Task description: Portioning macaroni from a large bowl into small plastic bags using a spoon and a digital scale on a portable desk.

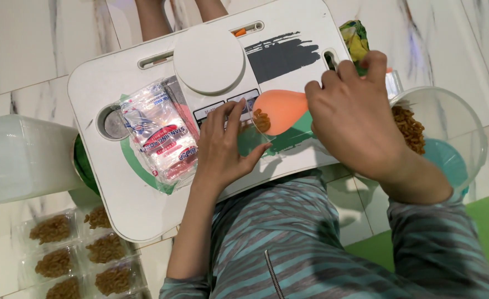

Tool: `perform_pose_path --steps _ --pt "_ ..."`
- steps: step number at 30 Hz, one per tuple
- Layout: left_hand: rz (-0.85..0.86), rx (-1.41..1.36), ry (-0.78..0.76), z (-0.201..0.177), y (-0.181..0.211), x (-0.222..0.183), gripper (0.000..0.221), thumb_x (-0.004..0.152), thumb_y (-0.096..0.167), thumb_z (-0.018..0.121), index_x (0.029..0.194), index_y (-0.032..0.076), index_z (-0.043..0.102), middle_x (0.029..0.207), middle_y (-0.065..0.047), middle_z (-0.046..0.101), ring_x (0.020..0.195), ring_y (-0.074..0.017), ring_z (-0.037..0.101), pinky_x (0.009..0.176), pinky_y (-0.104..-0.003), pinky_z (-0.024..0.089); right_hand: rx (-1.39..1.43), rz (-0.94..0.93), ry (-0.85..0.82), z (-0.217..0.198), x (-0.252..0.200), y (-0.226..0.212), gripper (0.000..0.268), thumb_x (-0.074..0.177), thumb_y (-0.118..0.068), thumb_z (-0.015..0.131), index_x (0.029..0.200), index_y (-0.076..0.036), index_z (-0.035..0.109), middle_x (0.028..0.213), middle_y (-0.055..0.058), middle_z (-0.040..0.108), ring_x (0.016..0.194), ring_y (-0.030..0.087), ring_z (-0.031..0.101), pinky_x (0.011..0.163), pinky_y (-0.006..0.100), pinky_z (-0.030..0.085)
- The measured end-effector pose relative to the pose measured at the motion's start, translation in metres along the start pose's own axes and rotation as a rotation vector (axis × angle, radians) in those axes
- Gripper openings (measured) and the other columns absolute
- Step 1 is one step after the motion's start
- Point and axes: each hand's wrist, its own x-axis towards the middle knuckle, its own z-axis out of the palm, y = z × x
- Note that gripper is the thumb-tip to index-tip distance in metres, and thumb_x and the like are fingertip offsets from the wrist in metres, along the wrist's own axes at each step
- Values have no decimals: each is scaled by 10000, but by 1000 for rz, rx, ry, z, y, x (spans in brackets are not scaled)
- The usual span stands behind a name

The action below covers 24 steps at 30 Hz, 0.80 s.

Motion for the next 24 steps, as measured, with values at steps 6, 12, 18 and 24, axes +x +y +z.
perform_pose_path --steps 6,12,18,24 --pt "3 -11 -5 0 0 0 907 762 466 869 1463 41 482 1346 -173 534 1204 -345 558 1018 -486 467 -39 26 -61 -3 -3 1 66 783 -153 702 839 -123 688 781 51 676 807 217 569 1025 450 338" --pt "21 -8 23 -2 -1 0 912 740 454 897 1450 43 499 1331 -156 542 1162 -326 571 966 -471 491 83 32 -74 9 -6 7 79 820 -136 682 888 -110 714 815 54 692 811 239 582 991 455 353" --pt "74 16 -15 -14 -14 24 935 773 505 878 1495 81 463 1371 -144 522 1218 -317 573 991 -469 497 658 237 -186 17 -12 21 221 952 -141 583 1018 -74 783 929 59 769 820 277 634 973 440 317" --pt "113 187 -105 -3 -69 94 875 822 429 808 1517 54 431 1395 -156 501 1300 -319 474 1156 -548 274 676 490 -152 46 -56 33 237 972 -74 586 1100 -49 785 714 85 691 618 295 579 892 380 364"
